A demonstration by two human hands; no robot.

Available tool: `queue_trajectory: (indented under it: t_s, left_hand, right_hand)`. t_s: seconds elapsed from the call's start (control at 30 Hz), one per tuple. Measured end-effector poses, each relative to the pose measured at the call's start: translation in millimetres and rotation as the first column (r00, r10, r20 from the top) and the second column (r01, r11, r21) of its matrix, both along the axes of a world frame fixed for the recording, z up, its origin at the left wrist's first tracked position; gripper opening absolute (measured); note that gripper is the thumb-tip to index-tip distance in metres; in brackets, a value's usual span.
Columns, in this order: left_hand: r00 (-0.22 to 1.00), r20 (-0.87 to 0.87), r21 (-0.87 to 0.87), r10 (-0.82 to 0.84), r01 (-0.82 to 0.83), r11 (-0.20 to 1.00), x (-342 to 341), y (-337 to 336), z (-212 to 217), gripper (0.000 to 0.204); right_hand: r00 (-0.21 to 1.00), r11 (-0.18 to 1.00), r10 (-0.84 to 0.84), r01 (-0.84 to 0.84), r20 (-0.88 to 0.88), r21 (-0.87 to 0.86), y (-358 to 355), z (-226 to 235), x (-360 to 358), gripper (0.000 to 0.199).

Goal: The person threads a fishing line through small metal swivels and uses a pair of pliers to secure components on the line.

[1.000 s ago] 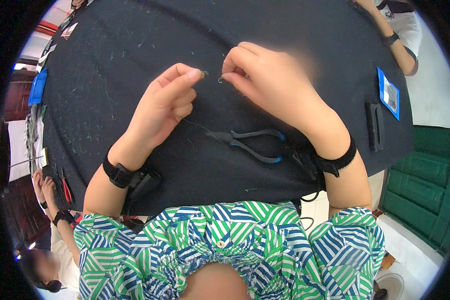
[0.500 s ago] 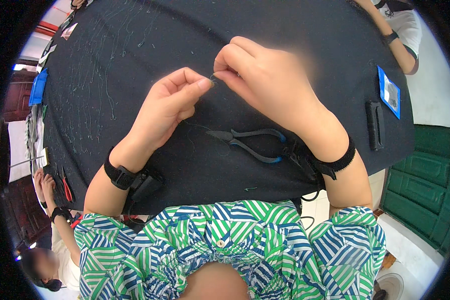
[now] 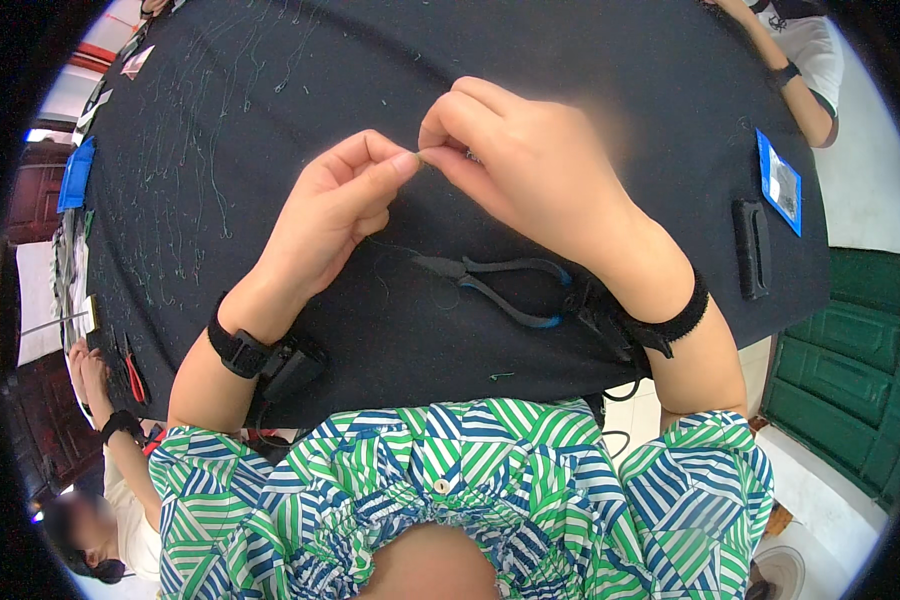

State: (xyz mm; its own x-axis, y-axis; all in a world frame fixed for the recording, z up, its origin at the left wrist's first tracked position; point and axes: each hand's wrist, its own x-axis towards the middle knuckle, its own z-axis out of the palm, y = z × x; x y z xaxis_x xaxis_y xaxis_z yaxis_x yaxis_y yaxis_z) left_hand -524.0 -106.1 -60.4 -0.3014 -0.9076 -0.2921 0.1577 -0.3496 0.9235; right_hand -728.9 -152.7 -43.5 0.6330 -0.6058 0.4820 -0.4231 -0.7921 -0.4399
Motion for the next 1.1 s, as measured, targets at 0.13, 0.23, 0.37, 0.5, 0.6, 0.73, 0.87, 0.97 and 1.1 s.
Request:
queue_trajectory:
  t_s: [0.13,0.23,0.37,0.5,0.6,0.73,0.87,0.97,1.1]
  left_hand:
    - [1.000,0.013,0.003,0.016,-0.017,1.000,-1.0,0.2,1.5,0.016]
    - [1.000,0.004,0.012,0.017,-0.017,1.000,-0.8,0.5,2.4,0.016]
    - [1.000,0.001,0.016,0.013,-0.013,1.000,-1.2,0.4,2.9,0.016]
    - [1.000,0.012,0.005,0.012,-0.012,1.000,-1.4,0.6,3.0,0.016]
    - [1.000,0.009,0.003,0.016,-0.017,1.000,-0.8,0.7,2.4,0.016]
    - [1.000,-0.003,0.008,0.030,-0.030,1.000,-0.4,0.5,2.3,0.017]
    - [0.999,-0.015,0.017,0.037,-0.037,0.999,-0.1,0.9,2.8,0.017]
    - [0.999,0.007,0.010,0.039,-0.039,0.999,-1.0,1.3,4.3,0.017]
    - [0.999,0.015,0.006,0.029,-0.029,1.000,-2.0,1.8,5.0,0.018]
  right_hand:
    - [0.998,0.996,-0.046,0.043,0.039,0.082,1.0,4.7,-0.9,0.010]
    - [0.999,0.991,-0.037,0.037,0.001,0.126,2.3,8.2,-2.9,0.009]
    - [1.000,0.999,-0.002,0.001,0.008,0.051,1.4,5.0,-0.8,0.010]
    - [1.000,0.999,0.011,-0.011,0.014,0.033,-0.2,2.8,-0.6,0.009]
    - [0.999,0.999,-0.027,0.026,0.029,0.042,-0.3,5.6,-2.5,0.009]
    - [0.995,0.991,-0.064,0.054,0.080,0.121,0.9,11.8,-5.0,0.008]
    - [0.993,0.993,-0.027,0.013,0.119,0.116,4.0,9.0,0.1,0.008]
    - [0.992,0.994,-0.058,0.046,0.117,0.101,2.6,7.0,-0.7,0.009]
    - [0.990,0.989,-0.064,0.046,0.125,0.143,3.4,5.2,0.3,0.009]
